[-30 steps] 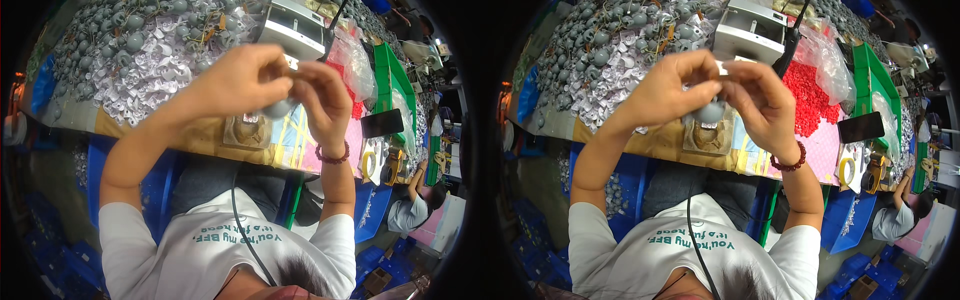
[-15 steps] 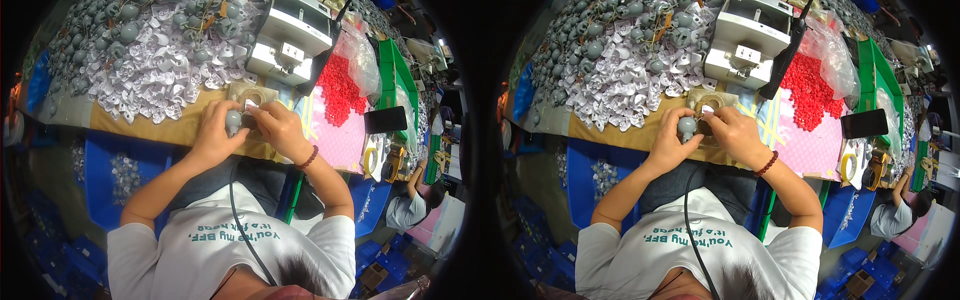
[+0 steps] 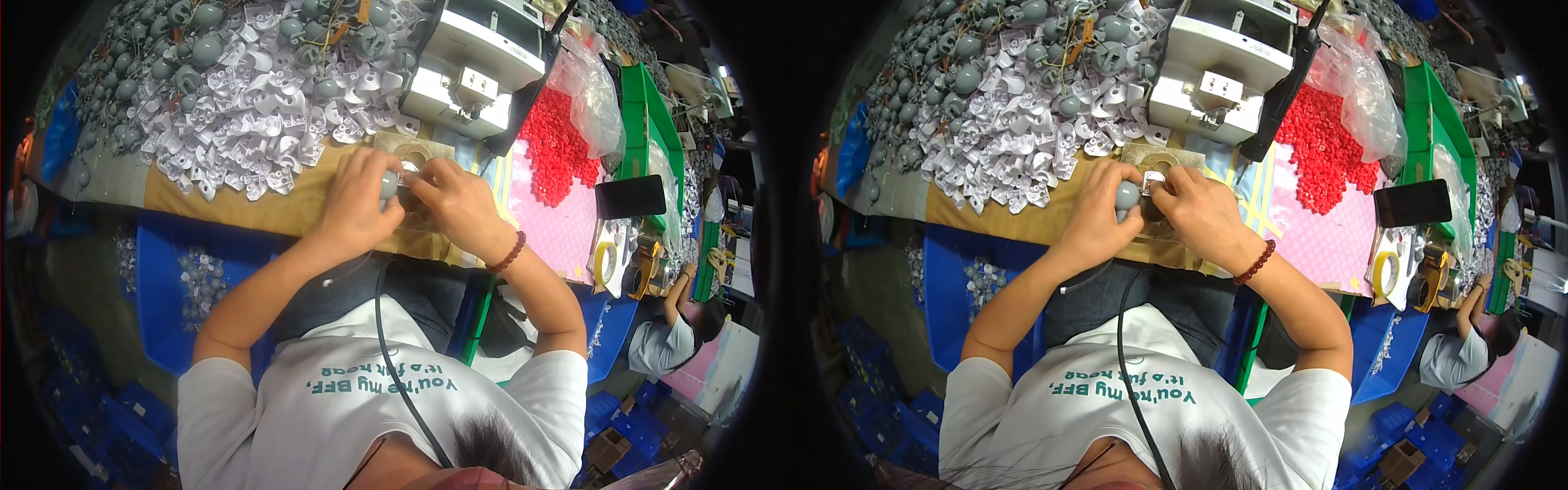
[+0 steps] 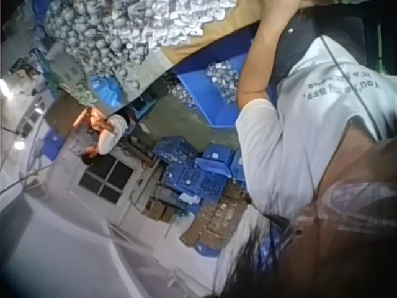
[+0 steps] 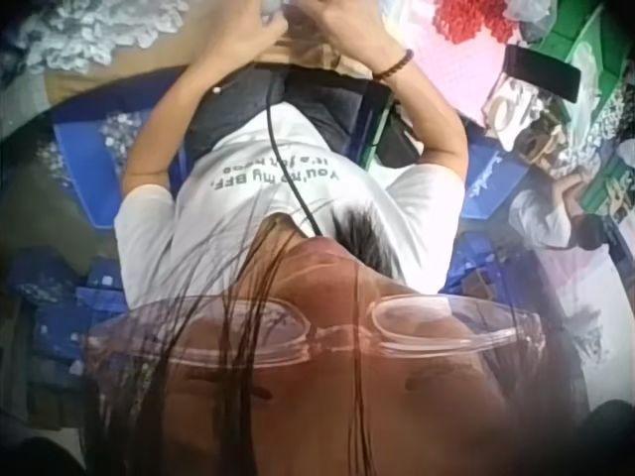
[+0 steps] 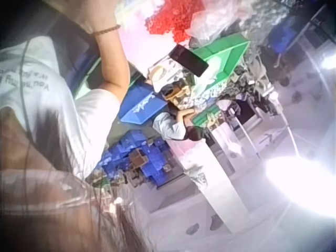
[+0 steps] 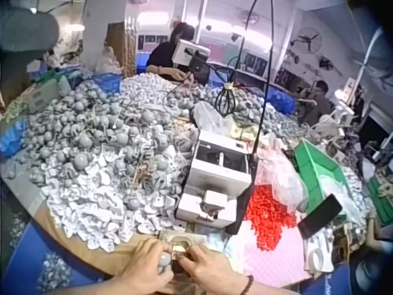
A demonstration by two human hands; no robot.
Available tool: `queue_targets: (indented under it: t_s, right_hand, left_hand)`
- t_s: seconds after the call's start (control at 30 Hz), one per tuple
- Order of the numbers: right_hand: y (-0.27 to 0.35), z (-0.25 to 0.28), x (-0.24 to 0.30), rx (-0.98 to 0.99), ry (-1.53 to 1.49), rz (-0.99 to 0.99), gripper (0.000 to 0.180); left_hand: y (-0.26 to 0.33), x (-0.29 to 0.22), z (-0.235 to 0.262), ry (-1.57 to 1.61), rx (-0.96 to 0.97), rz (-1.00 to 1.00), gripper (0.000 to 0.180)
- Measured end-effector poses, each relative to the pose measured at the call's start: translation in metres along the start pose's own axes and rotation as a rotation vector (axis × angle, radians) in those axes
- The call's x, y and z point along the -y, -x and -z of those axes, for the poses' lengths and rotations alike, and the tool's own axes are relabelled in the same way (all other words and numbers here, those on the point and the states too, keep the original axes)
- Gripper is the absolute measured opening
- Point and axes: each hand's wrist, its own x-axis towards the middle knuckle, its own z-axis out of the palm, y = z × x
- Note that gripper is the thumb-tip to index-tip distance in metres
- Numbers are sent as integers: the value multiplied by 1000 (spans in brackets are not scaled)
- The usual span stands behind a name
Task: Assembling small light bulb components using a suspended power screwdriver at a factory workbench.
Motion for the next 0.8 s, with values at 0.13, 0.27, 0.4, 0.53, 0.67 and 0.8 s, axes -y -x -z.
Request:
queue_targets:
  t_s: [0.13,0.27,0.4,0.53,0.67,0.8]
  right_hand:
    - [3,-2,1,-4,8,6,27]
    - [10,-3,1,-45,-17,5,32]
    - [20,-2,-18,-101,-407,-151,35]
    - [47,15,-44,-123,-651,-397,39]
    - [59,5,-37,-32,-494,-329,42]
    - [61,-24,-33,-199,-295,-450,37]
  left_hand:
    - [-3,0,1,-368,1,-195,42]
    - [7,4,-11,-539,-73,-298,45]
    - [10,6,-14,-599,-55,-327,42]
    - [8,4,-14,-590,-23,-338,39]
    - [5,3,-16,-544,-17,-331,36]
    - [4,4,-16,-515,-23,-325,34]
